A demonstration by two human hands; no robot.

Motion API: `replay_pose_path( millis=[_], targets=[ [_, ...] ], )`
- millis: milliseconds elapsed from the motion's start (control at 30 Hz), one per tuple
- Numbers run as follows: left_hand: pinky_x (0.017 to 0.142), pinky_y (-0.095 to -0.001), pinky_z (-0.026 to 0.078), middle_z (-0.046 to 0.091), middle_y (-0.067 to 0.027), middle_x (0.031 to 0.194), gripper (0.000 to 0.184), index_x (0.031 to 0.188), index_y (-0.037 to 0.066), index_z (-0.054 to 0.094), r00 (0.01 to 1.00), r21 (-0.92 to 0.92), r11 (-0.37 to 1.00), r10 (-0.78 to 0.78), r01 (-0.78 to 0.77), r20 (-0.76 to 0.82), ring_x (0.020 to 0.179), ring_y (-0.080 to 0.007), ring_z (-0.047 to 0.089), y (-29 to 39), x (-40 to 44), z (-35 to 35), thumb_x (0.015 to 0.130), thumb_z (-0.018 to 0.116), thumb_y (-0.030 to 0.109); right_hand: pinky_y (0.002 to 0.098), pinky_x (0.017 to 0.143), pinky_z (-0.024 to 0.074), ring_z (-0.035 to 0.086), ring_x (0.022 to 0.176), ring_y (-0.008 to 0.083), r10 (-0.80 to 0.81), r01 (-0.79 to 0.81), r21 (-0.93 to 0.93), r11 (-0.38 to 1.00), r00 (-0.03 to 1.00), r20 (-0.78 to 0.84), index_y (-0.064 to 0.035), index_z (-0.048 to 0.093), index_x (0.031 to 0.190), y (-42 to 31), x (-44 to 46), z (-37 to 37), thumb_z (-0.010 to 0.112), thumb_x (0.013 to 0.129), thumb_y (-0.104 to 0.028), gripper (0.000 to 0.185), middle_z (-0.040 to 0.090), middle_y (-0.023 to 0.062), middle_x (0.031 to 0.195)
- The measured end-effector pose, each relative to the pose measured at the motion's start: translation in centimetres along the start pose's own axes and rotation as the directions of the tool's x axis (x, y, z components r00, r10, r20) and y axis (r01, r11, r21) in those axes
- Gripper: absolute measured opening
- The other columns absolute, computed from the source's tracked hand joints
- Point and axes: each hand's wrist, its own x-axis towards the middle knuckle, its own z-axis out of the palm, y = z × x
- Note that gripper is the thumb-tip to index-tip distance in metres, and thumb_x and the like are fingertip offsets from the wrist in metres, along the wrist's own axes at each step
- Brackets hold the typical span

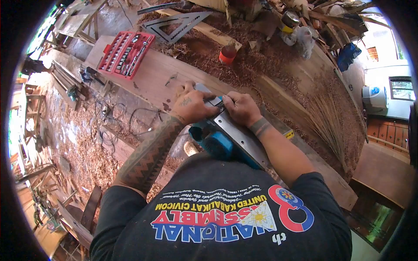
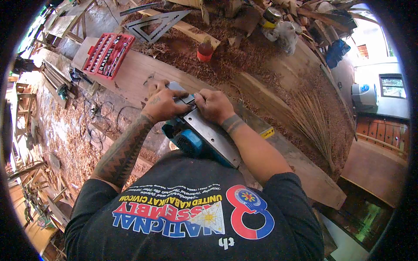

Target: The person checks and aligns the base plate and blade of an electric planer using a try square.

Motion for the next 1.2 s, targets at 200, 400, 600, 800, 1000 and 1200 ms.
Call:
replay_pose_path(
  millis=[200,400,600,800,1000,1200],
  targets=[
    [0.118,-0.0532,0.034,0.063,-0.0325,0.132,0.062,0.127,0.025,0.080,1.000,0.039,0.999,-0.015,0.016,-0.018,0.136,-0.0483,0.045,0.4,-0.1,-0.5,0.078,0.079,0.061,0.0543,0.075,0.0536,0.067,0.086,0.0499,-0.008,0.007,0.027,1.000,1.000,0.023,-0.0010,0.069,0.091,0.5,0.2,0.0,0.058,0.103,-0.033,0.036,0.068,0.0293,0.091],
    [0.118,-0.0539,0.036,0.055,-0.0341,0.140,0.061,0.128,0.026,0.079,0.999,-0.005,1.000,-0.006,0.007,0.053,0.135,-0.0516,0.044,0.3,0.3,-0.6,0.078,0.079,0.061,0.0526,0.073,0.0533,0.068,0.083,0.0482,-0.042,0.039,0.071,0.997,0.998,0.040,-0.0012,0.067,0.090,0.9,0.3,-0.1,0.059,0.102,-0.032,0.034,0.067,0.0288,0.088],
    [0.119,-0.0547,0.035,0.052,-0.0336,0.145,0.064,0.130,0.027,0.078,0.996,0.000,0.997,-0.077,0.077,0.052,0.137,-0.0519,0.043,0.7,-0.1,-1.4,0.077,0.080,0.062,0.0502,0.072,0.0529,0.068,0.079,0.0452,-0.066,0.052,0.153,0.987,0.994,0.088,-0.0018,0.067,0.090,1.7,0.8,-0.1,0.061,0.101,-0.031,0.032,0.067,0.0270,0.085],
    [0.119,-0.0553,0.032,0.054,-0.0339,0.143,0.065,0.130,0.025,0.078,0.998,-0.026,0.999,-0.019,0.021,0.066,0.138,-0.0502,0.043,0.5,0.3,-1.3,0.077,0.080,0.062,0.0519,0.073,0.0530,0.068,0.084,0.0470,-0.043,0.034,0.083,0.996,0.992,0.115,-0.0022,0.068,0.092,1.7,0.9,-0.3,0.059,0.102,-0.033,0.033,0.067,0.0270,0.089],
    [0.114,-0.0529,0.036,0.067,-0.0264,0.130,0.061,0.126,0.028,0.080,0.995,0.057,0.994,0.095,-0.094,-0.018,0.131,-0.0460,0.048,-0.7,0.5,0.2,0.078,0.076,0.065,0.0538,0.077,0.0521,0.066,0.087,0.0488,-0.049,0.042,0.077,0.996,0.995,0.092,-0.0016,0.067,0.091,1.2,0.8,-0.2,0.056,0.102,-0.034,0.036,0.066,0.0282,0.090],
    [0.113,-0.0543,0.042,0.076,-0.0157,0.119,0.055,0.127,0.032,0.079,0.999,0.057,0.997,0.046,-0.047,0.020,0.126,-0.0442,0.056,-0.3,0.1,-0.1,0.080,0.073,0.060,0.0589,0.079,0.0508,0.065,0.091,0.0510,-0.143,0.157,-0.119,0.980,0.983,0.118,-0.0014,0.067,0.094,1.8,0.4,0.1,0.053,0.105,-0.033,0.036,0.067,0.0306,0.096]
  ],
)
